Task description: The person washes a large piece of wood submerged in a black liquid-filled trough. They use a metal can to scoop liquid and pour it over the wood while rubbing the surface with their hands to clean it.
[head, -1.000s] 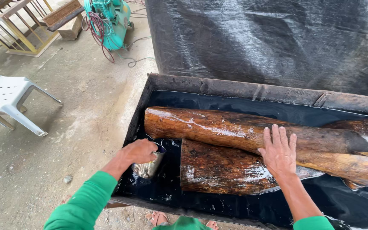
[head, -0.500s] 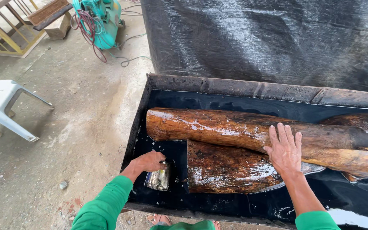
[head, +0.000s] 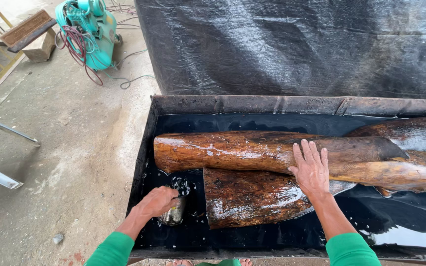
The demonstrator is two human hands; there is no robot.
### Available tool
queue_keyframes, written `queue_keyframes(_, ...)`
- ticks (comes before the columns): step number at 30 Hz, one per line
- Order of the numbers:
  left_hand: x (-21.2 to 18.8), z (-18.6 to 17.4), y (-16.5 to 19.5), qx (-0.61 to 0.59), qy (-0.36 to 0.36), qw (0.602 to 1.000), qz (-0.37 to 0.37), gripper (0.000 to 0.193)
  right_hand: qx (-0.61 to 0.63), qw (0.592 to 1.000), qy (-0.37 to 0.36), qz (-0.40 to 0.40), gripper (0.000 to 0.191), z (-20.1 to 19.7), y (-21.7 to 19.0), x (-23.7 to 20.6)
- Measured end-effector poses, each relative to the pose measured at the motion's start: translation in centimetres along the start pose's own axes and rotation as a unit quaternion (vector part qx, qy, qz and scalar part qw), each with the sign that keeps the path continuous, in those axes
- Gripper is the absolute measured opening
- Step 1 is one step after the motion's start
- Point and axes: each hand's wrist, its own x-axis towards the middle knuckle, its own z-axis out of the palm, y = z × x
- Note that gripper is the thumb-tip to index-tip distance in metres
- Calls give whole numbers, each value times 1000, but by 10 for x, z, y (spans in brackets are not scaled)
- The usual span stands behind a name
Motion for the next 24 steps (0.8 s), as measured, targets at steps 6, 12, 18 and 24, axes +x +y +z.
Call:
queue_keyframes(6,-3,-31,-8,17,43,998,48,25,14,999,17,-31,78,-4,4,-2)
queue_keyframes(12,27,-87,8,74,15,996,55,28,-101,993,-17,-56,78,-27,27,-3)
queue_keyframes(18,85,-127,47,122,24,977,172,26,-253,964,-66,-52,74,-75,57,-2)
queue_keyframes(24,143,-133,98,183,-28,958,219,28,-229,970,-76,22,71,-101,101,1)
